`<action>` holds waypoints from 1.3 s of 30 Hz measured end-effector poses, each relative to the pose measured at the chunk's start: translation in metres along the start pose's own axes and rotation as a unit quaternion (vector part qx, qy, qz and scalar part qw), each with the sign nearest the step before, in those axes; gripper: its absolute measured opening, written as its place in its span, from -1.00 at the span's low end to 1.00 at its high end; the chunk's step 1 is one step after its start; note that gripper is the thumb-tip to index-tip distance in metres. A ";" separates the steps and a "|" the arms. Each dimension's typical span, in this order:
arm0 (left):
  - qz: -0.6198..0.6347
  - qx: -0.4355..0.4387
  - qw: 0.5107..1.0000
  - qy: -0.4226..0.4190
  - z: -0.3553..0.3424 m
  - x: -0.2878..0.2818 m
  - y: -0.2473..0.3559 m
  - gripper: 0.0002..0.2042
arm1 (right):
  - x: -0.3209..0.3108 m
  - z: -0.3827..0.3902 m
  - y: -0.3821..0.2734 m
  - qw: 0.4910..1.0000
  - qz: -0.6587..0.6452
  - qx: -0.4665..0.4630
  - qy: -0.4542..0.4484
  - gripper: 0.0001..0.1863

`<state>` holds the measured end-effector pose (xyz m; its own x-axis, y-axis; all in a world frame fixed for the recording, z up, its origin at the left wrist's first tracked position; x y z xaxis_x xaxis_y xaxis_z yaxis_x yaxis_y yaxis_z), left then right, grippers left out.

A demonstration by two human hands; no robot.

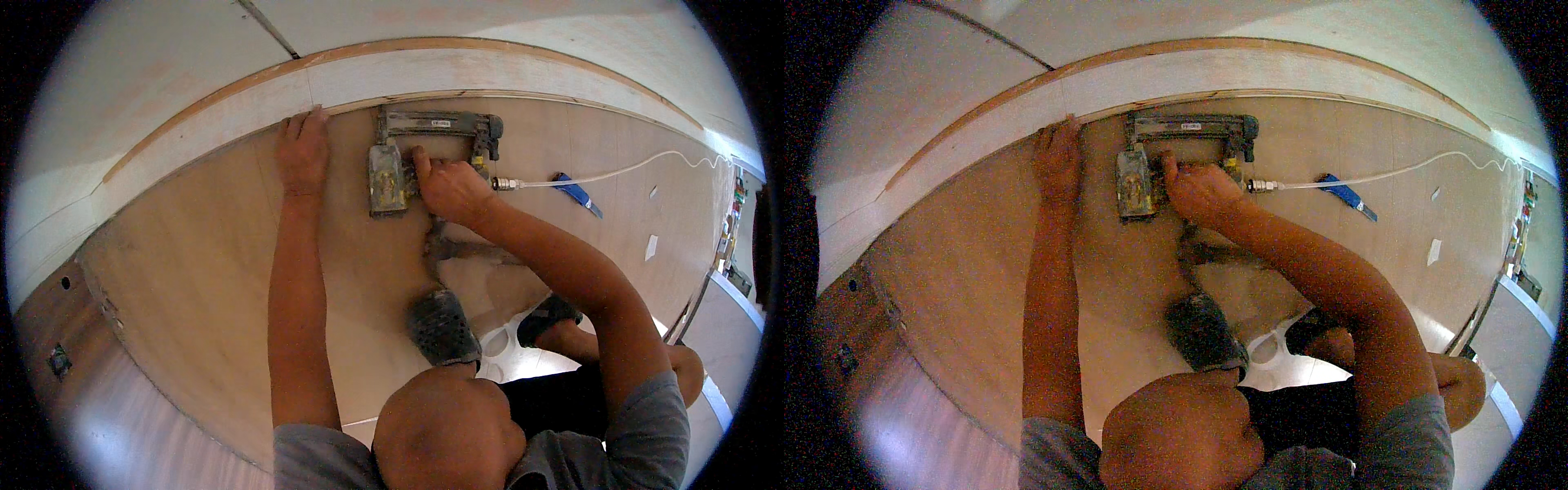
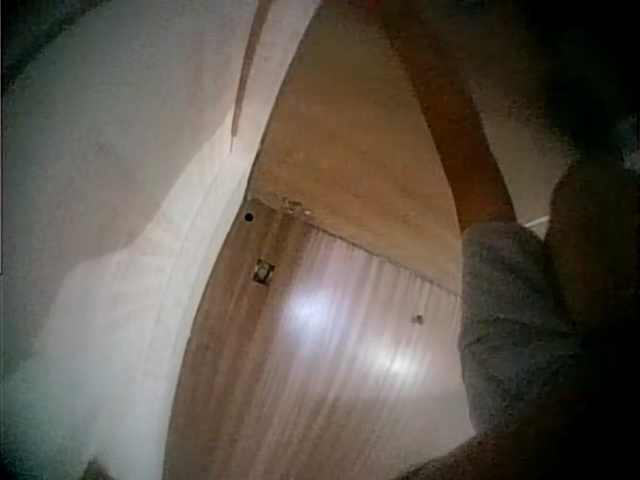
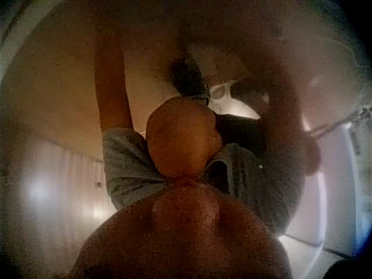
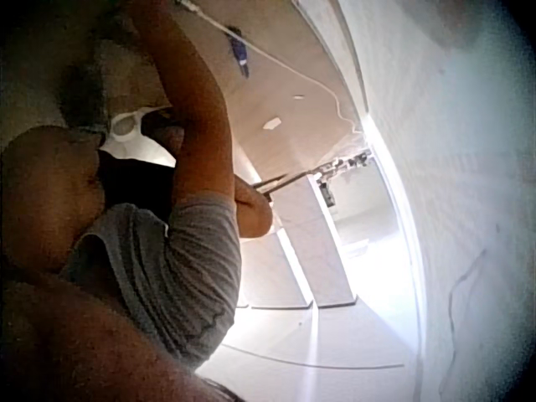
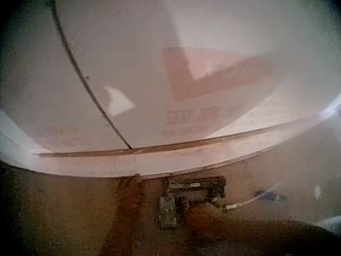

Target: The person uses a nail gun and a hammer to fix a strip of baseboard to a wall, then moves across the room to a cardboard box and handles paper strips.

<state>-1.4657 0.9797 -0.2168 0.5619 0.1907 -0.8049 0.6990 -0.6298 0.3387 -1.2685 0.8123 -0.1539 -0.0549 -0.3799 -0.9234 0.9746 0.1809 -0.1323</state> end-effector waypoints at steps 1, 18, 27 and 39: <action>0.000 0.006 1.000 -0.004 -0.002 -0.001 0.000 -0.79 | 0.001 0.001 0.000 1.000 -0.003 -0.004 0.018 -0.42; -0.079 -0.023 0.996 -0.034 -0.003 0.006 0.005 -0.80 | -0.038 0.079 0.077 0.986 -0.016 0.128 -0.104 -0.18; -0.001 0.172 0.985 -0.016 -0.040 0.043 0.101 -0.76 | -0.106 0.194 0.194 0.961 0.008 0.173 -0.216 -0.20; 0.040 0.229 0.971 -0.058 -0.060 0.089 0.192 -0.56 | -0.012 0.140 0.192 0.995 -0.053 0.071 -0.035 -0.23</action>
<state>-1.2548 0.9214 -0.1945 0.5333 0.0581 -0.8439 0.3699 -0.9132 0.1709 -1.0502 0.7244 -0.1179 -0.1482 -0.4536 -0.8788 0.9854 0.0076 -0.1701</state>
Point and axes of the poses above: each hand's wrist, its own z-axis away from the middle knuckle, its own x-axis out of the palm, y = z × x, the point moved 2 cm from there along -z, towards the middle knuckle, and after that the axes turned 3 degrees about -z, right-handed, at the moved point
